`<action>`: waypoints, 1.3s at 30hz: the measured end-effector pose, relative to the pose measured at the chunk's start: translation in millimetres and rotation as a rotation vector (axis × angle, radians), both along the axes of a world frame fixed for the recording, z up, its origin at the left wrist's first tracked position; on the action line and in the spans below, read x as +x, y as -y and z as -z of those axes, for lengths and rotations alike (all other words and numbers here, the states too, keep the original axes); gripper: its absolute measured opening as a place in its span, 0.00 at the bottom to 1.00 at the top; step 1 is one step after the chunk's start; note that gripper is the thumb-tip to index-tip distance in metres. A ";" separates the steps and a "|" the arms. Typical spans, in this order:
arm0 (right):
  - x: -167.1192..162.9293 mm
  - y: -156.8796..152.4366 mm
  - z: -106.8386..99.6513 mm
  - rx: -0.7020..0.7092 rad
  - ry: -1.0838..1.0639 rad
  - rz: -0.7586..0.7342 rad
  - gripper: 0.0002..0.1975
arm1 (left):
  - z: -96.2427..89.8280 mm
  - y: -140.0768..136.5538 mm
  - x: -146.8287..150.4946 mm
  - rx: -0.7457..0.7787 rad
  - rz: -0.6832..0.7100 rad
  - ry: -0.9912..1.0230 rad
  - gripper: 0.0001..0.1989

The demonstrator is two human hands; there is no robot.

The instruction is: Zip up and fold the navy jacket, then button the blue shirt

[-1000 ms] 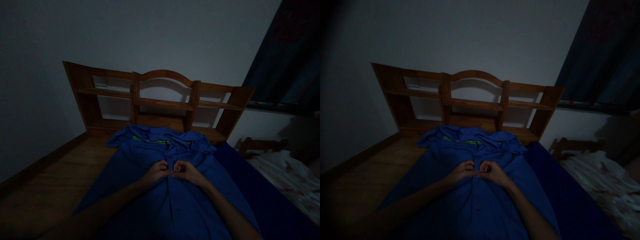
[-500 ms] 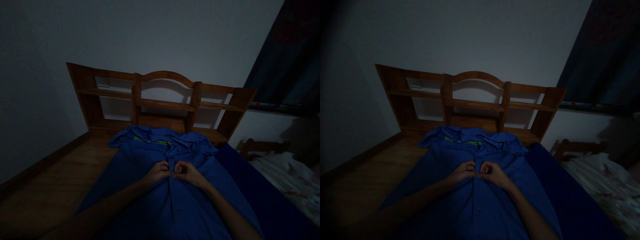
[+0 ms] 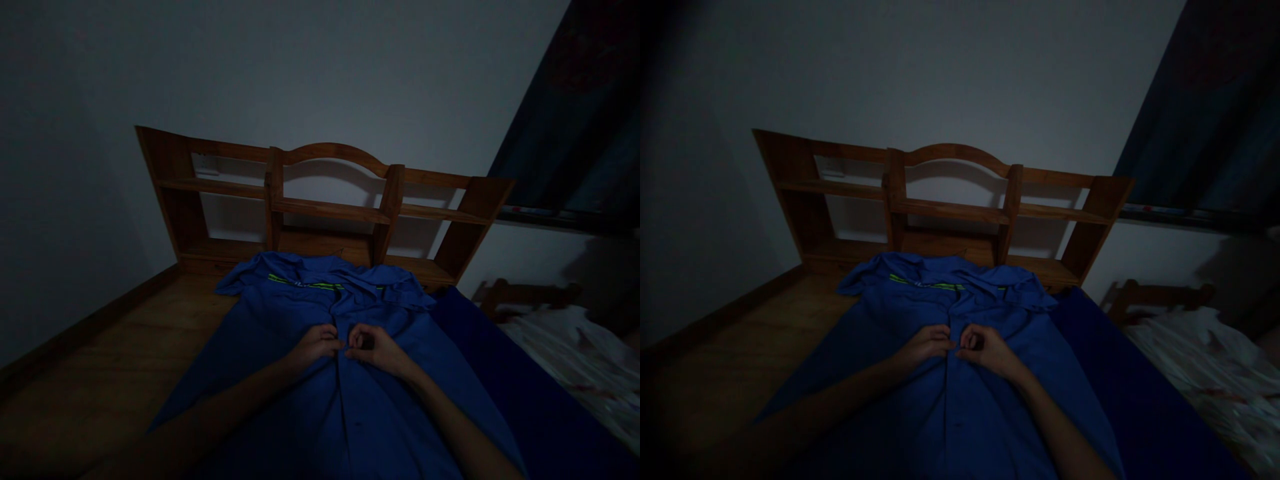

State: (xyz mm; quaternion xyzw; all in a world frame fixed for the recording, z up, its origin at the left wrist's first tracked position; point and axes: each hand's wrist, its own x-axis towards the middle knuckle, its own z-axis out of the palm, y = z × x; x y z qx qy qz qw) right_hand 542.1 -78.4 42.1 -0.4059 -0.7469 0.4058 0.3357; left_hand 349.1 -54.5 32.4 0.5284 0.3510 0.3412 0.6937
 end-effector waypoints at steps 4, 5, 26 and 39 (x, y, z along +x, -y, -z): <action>-0.6 1.9 0.1 0.002 0.000 0.006 0.13 | -2.9 0.7 -0.1 -0.005 0.004 -0.014 0.16; -0.9 2.4 0.0 0.006 0.003 0.013 0.13 | -3.0 0.6 0.0 -0.004 0.003 -0.019 0.16; -1.0 0.9 -1.6 0.024 -0.024 0.015 0.15 | 7.0 -4.2 1.3 -0.027 -0.059 0.006 0.17; -0.5 -0.3 1.1 0.027 -0.002 0.016 0.12 | 14.8 -5.8 -0.2 0.076 -0.034 0.026 0.19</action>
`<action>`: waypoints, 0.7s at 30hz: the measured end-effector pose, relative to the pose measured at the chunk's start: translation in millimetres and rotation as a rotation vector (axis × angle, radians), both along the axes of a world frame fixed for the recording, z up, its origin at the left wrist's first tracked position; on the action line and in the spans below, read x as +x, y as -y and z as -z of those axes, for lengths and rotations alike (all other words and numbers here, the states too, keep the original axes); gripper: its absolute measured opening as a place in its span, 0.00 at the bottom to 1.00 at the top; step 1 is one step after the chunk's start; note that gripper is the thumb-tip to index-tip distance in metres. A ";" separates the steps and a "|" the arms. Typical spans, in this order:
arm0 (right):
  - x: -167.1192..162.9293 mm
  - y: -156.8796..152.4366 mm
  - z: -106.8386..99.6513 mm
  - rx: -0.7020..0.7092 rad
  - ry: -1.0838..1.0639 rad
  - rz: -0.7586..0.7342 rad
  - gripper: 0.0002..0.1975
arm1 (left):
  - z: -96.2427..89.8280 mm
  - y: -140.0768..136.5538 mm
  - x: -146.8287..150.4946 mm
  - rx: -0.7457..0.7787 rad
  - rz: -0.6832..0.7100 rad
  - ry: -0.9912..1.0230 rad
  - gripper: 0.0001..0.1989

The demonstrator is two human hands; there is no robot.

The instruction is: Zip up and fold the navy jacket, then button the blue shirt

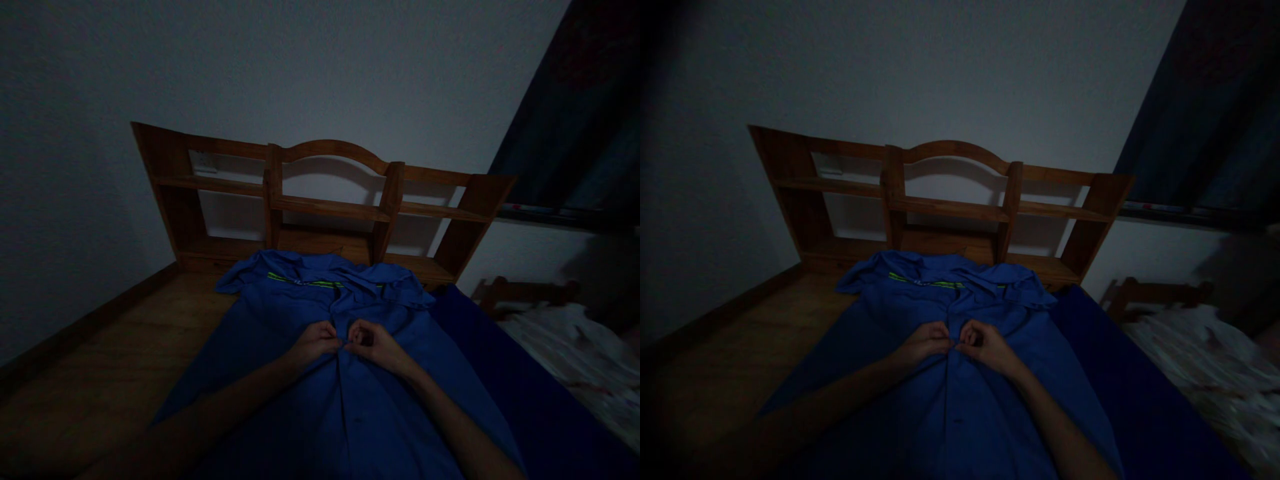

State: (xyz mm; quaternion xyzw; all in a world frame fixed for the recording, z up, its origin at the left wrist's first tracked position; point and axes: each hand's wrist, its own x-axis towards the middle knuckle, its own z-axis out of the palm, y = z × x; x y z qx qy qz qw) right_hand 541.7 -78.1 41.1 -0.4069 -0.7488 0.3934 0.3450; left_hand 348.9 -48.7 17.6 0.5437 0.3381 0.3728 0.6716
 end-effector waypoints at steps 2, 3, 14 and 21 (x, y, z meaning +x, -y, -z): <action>-0.8 1.3 -1.0 0.003 0.002 0.003 0.11 | -1.2 1.5 -0.4 0.011 0.001 -0.005 0.19; -1.1 2.0 -1.4 0.012 0.013 0.005 0.11 | -1.8 2.2 -0.6 0.020 0.007 -0.004 0.19; -2.8 8.7 -6.3 0.138 0.237 0.002 0.11 | 0.6 1.4 -0.1 0.085 0.038 0.018 0.20; -3.8 12.6 -11.9 0.180 0.207 -0.008 0.12 | 1.4 -0.6 0.1 0.095 0.037 -0.008 0.19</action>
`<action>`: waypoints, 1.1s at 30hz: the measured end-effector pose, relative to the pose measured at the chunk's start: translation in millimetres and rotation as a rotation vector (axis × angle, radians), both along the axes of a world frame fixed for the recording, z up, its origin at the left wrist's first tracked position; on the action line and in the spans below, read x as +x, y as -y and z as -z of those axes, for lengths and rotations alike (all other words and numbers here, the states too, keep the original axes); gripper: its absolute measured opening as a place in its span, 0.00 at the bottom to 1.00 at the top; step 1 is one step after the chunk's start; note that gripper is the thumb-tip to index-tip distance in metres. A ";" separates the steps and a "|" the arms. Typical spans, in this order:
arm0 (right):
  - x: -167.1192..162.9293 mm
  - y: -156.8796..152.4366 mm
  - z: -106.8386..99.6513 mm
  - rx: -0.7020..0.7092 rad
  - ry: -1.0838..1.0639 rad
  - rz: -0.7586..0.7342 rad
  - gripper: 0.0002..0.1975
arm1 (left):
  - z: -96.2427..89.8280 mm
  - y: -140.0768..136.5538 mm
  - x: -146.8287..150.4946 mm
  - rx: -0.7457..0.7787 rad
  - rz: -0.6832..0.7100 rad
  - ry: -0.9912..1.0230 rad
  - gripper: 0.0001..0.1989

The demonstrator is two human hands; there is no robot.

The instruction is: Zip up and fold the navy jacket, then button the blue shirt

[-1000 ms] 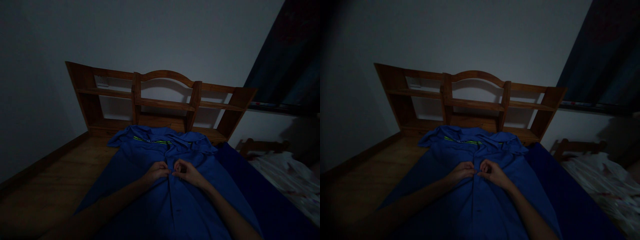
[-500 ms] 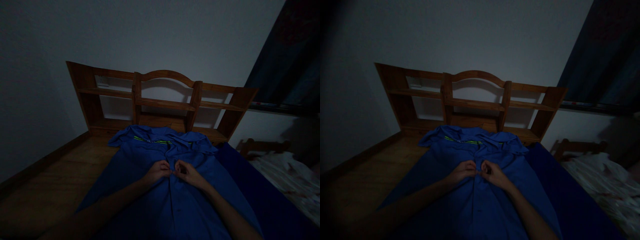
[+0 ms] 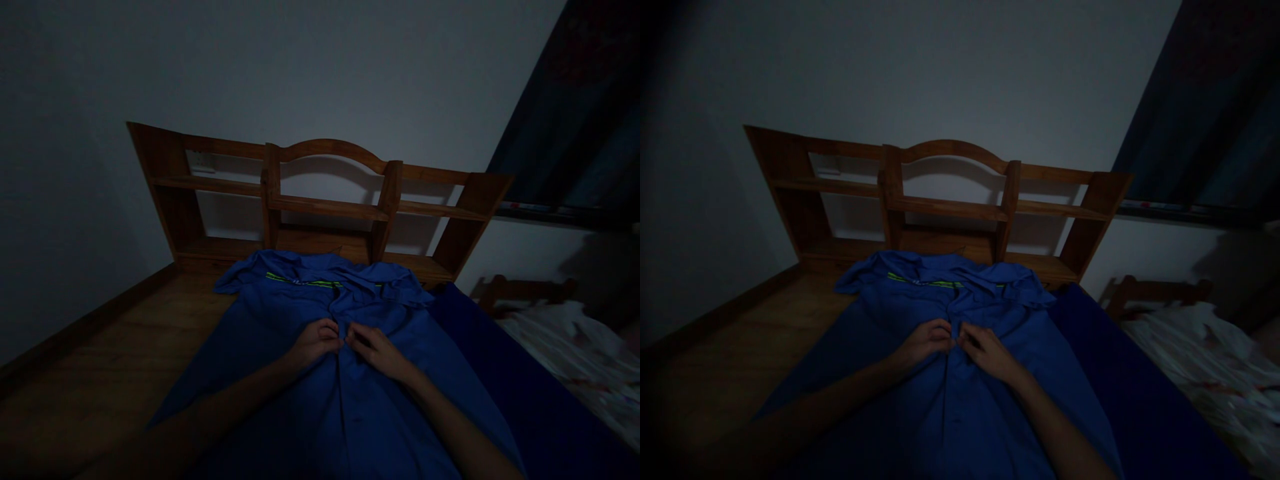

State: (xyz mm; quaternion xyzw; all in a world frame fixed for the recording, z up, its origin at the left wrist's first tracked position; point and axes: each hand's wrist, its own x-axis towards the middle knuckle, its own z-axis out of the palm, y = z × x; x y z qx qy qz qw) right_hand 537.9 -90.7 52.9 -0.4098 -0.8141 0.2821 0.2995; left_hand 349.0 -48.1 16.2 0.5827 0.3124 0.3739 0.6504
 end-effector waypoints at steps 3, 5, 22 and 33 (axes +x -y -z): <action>-0.2 0.6 -1.0 -0.051 -0.071 -0.010 0.12 | -4.8 0.1 -1.7 -0.021 0.024 0.011 0.19; 0.0 0.0 0.1 -0.098 -0.120 -0.018 0.12 | -7.3 -0.3 -2.6 -0.021 0.068 0.014 0.19; 0.5 -5.9 4.3 -0.094 -0.227 -0.018 0.11 | -3.6 1.5 -2.3 0.135 0.088 -0.123 0.19; 0.9 -11.0 13.7 -0.259 -0.359 -0.013 0.10 | -11.3 7.9 0.2 0.315 0.010 -0.262 0.14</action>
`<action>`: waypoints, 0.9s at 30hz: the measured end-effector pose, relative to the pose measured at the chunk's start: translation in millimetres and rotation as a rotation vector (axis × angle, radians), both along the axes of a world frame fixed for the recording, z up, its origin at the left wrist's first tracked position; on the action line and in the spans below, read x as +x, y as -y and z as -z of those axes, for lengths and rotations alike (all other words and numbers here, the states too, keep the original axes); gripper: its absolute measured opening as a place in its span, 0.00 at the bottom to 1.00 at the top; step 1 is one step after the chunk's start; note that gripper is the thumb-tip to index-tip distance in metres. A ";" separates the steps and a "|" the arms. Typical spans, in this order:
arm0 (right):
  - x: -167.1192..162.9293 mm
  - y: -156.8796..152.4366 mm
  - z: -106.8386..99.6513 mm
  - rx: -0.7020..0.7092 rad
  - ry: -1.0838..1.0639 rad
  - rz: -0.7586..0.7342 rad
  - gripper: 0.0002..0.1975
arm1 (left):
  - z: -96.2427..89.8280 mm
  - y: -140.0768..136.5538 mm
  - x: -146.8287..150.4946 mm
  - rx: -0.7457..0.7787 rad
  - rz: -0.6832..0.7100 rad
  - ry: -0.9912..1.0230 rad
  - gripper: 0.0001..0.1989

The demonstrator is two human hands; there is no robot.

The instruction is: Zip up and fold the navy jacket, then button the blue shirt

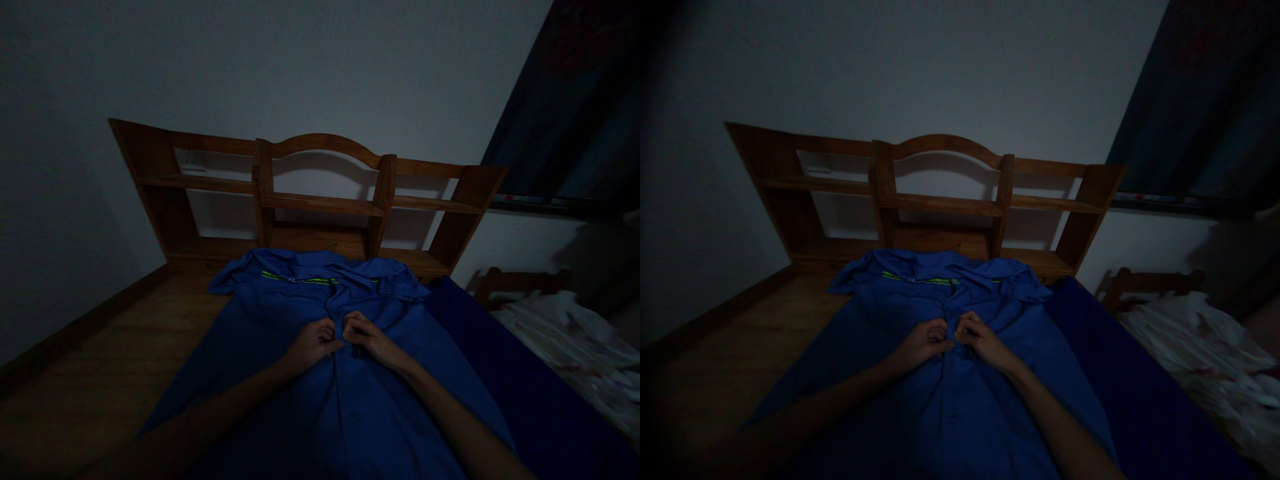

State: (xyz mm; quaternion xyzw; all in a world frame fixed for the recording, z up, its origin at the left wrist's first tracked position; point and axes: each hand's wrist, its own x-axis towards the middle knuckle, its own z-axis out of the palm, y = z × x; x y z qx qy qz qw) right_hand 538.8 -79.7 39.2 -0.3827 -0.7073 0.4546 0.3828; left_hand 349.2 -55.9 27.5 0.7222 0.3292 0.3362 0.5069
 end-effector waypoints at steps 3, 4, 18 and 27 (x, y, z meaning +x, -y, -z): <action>0.4 -2.2 0.9 -0.025 -0.014 -0.008 0.11 | 1.4 0.8 -0.5 -0.029 0.009 0.021 0.15; 0.6 -2.8 0.9 -0.027 -0.015 -0.007 0.11 | 2.0 1.0 -0.6 -0.031 0.016 0.027 0.16; 1.2 0.7 -7.7 0.239 0.195 0.021 0.02 | -1.9 3.6 0.8 -0.011 0.005 0.006 0.12; 1.0 4.5 -9.9 0.255 0.214 0.014 0.02 | 1.8 1.7 1.6 -0.031 0.024 0.016 0.11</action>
